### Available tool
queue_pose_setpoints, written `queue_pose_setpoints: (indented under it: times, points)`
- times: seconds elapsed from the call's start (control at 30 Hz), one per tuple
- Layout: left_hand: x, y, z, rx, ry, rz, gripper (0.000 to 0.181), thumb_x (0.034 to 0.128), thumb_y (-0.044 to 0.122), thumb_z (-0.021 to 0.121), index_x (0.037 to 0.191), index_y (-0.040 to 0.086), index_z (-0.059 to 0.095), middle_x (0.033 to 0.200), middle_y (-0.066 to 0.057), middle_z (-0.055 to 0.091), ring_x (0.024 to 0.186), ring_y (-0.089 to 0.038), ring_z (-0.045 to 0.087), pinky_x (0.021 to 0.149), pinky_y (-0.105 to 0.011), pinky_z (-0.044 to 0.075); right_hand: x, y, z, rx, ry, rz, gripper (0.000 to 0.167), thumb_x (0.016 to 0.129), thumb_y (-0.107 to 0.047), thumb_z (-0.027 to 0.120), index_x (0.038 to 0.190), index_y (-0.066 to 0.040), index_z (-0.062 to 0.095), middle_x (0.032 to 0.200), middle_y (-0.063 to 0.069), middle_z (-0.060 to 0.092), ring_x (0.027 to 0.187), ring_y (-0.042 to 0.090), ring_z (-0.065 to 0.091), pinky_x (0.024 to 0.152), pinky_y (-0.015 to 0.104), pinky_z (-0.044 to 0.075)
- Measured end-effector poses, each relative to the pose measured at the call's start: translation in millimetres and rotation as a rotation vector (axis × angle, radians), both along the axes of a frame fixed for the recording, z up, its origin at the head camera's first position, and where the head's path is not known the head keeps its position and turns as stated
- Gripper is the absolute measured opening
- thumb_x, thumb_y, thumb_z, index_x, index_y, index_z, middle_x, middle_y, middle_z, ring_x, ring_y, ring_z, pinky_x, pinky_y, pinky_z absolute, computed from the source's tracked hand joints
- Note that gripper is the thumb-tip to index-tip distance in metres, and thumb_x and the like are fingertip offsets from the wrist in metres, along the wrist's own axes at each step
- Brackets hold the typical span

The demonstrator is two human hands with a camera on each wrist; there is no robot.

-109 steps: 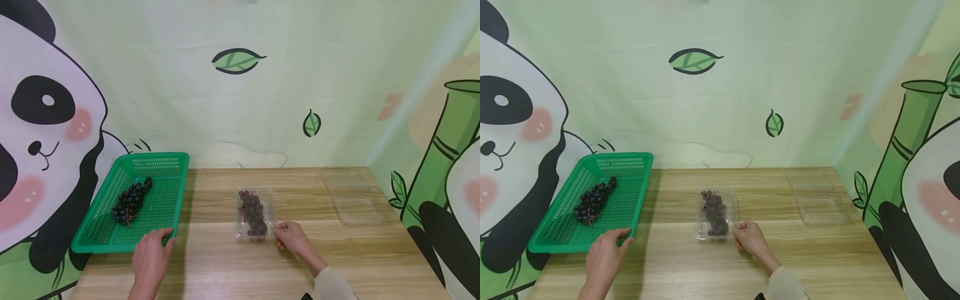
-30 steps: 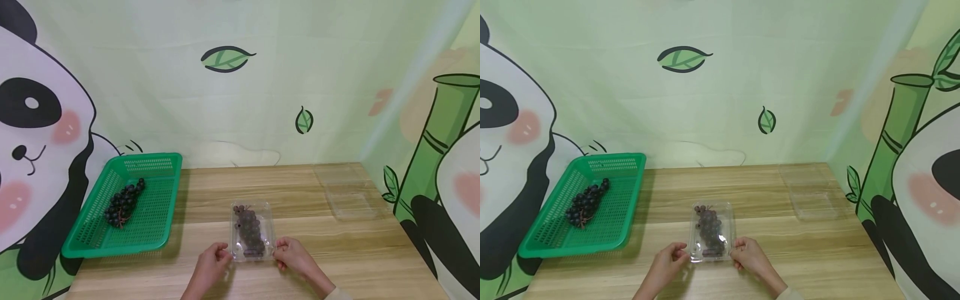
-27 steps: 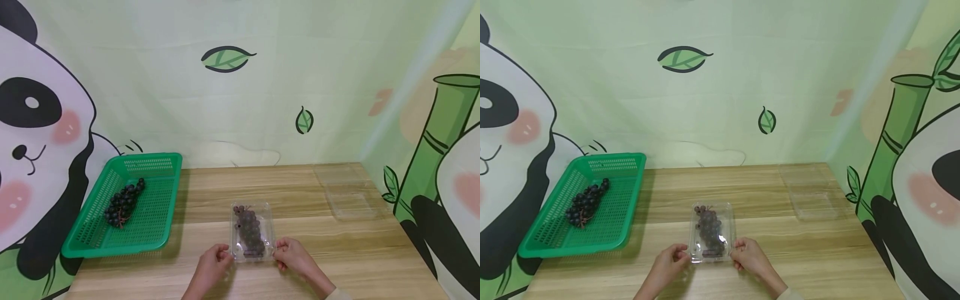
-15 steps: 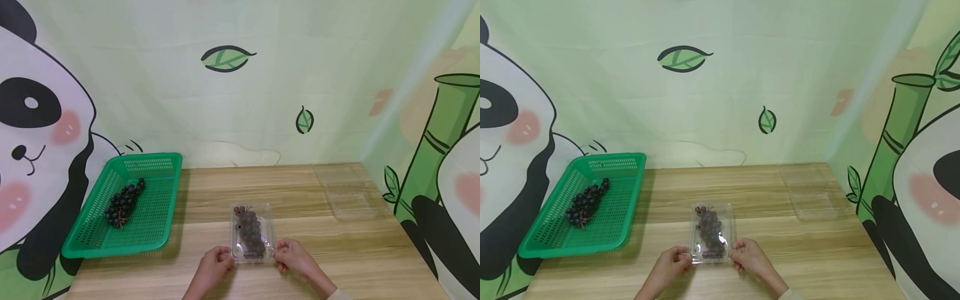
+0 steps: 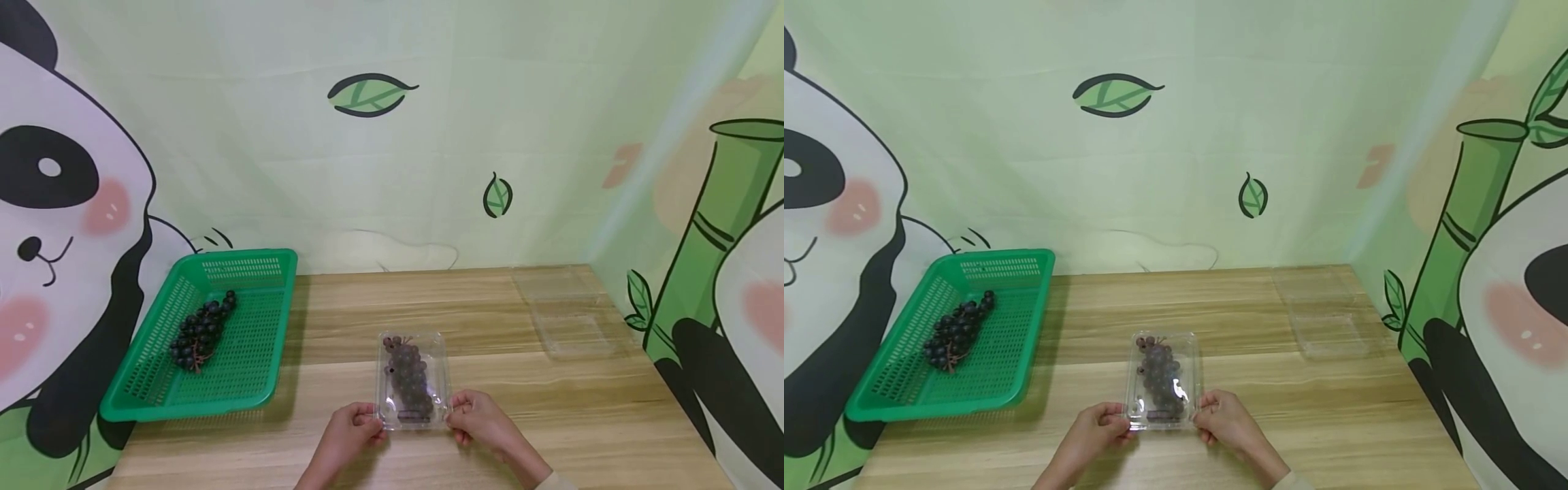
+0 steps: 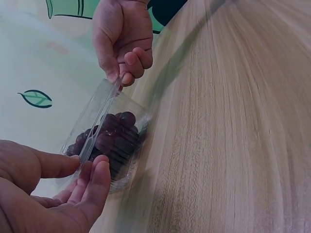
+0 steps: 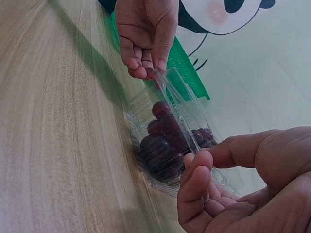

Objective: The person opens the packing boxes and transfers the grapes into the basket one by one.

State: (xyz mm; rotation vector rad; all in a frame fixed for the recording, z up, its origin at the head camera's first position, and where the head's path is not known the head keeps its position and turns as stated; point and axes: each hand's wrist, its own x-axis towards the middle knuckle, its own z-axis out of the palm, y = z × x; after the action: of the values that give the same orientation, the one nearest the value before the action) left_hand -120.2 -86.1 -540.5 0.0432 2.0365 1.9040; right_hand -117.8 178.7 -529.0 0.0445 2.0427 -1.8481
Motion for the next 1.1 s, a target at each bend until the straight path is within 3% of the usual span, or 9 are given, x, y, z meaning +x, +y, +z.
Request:
queue_pose_setpoints:
  times: [0.3,0.77,1.1]
  points:
    - [-0.9,-0.6,1.1,0.047,-0.074,0.024,0.032,0.0948,-0.01,0.061,0.121,-0.026,0.052,0.093,-0.018,0.071,0.079,-0.019,0.072,0.076,-0.032,0.061,1.4,2.6,0.6,-0.008,-0.023,0.018,0.025,0.089,0.005,0.065,0.109,0.012,0.052,0.073,0.005,0.062,0.055,0.009,0.055,0.05,0.018,0.045]
    - [-4.2,5.0,-2.6,0.099,-0.128,0.097,0.036,0.0975,-0.007,0.057,0.127,-0.027,0.05,0.099,-0.018,0.07,0.086,-0.02,0.073,0.082,-0.035,0.061,3.8,-0.2,-4.1,-0.003,-0.065,0.012,0.023,0.09,0.004,0.066,0.107,0.006,0.051,0.072,0.006,0.066,0.054,0.009,0.056,0.05,0.02,0.045]
    - [-7.4,3.9,-0.3,0.089,-0.152,0.121,0.038,0.0962,-0.007,0.056,0.128,-0.026,0.05,0.101,-0.018,0.067,0.082,-0.017,0.071,0.079,-0.03,0.061,5.2,-3.3,-6.3,-0.044,-0.064,0.048,0.015,0.088,0.002,0.068,0.087,-0.002,0.054,0.067,0.005,0.066,0.052,0.009,0.058,0.048,0.02,0.048]
